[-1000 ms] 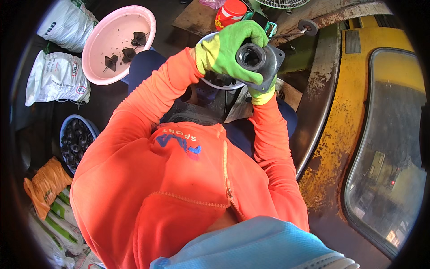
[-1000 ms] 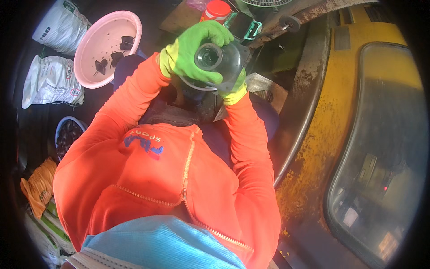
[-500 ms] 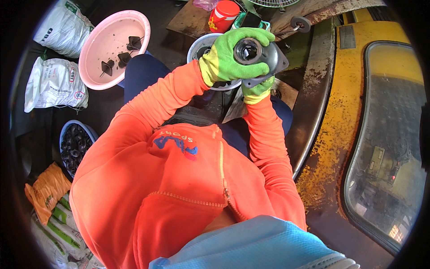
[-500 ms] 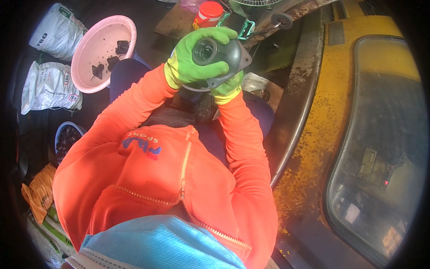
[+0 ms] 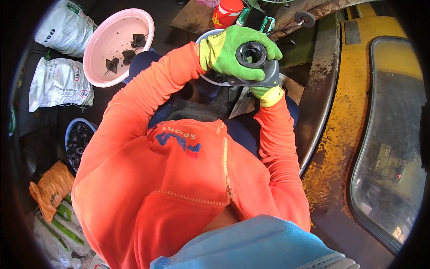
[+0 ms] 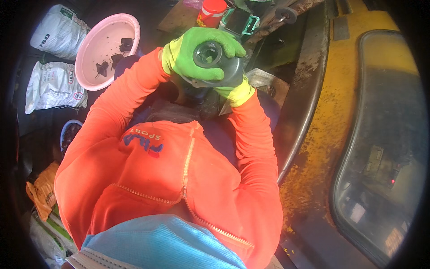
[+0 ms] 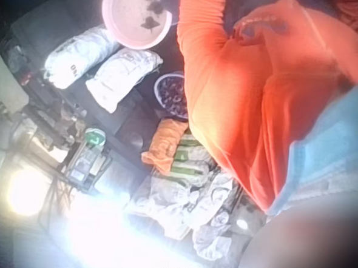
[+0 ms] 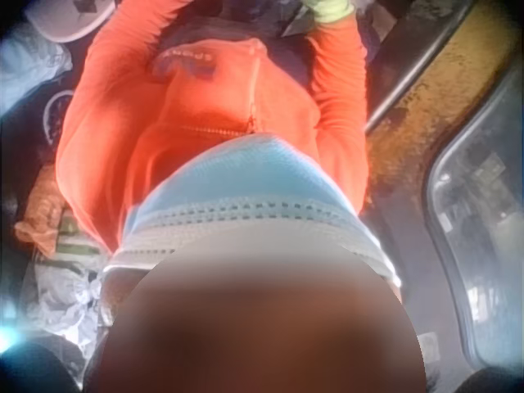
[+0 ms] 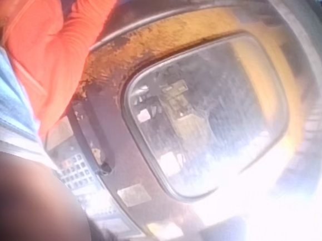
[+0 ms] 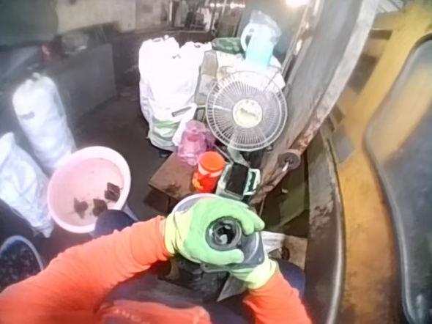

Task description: The person assembles small black plastic components by hand, inserting smaller pieces into larger housings and placing finished units into a white bucket. The person repeatedly picks up parts from a pink basin and a blue basket, aligns them, and snaps them together.

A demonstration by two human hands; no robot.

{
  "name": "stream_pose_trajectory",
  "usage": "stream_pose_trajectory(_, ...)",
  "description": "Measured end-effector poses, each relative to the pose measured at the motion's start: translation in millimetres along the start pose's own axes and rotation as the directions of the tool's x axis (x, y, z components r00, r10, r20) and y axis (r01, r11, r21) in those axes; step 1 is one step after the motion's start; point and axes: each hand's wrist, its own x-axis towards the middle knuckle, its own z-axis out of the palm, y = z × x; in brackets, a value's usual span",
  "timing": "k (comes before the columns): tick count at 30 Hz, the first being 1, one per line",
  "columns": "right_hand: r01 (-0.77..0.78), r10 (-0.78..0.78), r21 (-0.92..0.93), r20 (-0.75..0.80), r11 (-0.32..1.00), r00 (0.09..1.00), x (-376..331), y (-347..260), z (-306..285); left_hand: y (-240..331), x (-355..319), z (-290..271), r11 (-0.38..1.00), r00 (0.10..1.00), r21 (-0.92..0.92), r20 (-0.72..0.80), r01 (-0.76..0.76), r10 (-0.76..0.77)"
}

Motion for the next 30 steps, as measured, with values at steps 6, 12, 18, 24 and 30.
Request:
stream_pose_trajectory(6, -0.208, 0.135, 0.281, 0.256, 0.937, 0.957, -14.1, 20.9, -5.0, -2.1, 6.4, -9.8, 0.988, 0.957, -0.153, 0.287, -0.007, 0.051)
stream_pose_trajectory(12, -0.087, 0.067, 0.165, 0.125, 0.982, 0.990, -8.7, 27.3, 3.1, -19.8, 20.4, -23.0, 0.900, 0.851, -0.403, 0.519, 0.164, 0.077)
stream_pose_trajectory(18, 0.279, -0.294, -0.110, -0.163, 0.954, 0.942, 21.8, 18.9, -1.9, -14.4, 15.5, -28.2, 0.969, 0.977, 0.148, 0.049, 0.198, -0.207)
stream_pose_trajectory(24, 0.053, -0.072, -0.065, -0.347, 0.996, 0.935, 17.9, 27.5, 22.4, -16.0, -11.5, 32.2, 0.996, 0.892, -0.048, -0.441, 0.080, -0.093)
stream_pose_trajectory(30, 0.172, -0.234, -0.315, -0.170, 0.933, 0.957, 11.7, 22.5, 7.3, -12.6, -6.8, 13.2, 0.999, 0.977, 0.011, -0.213, -0.031, 0.033)
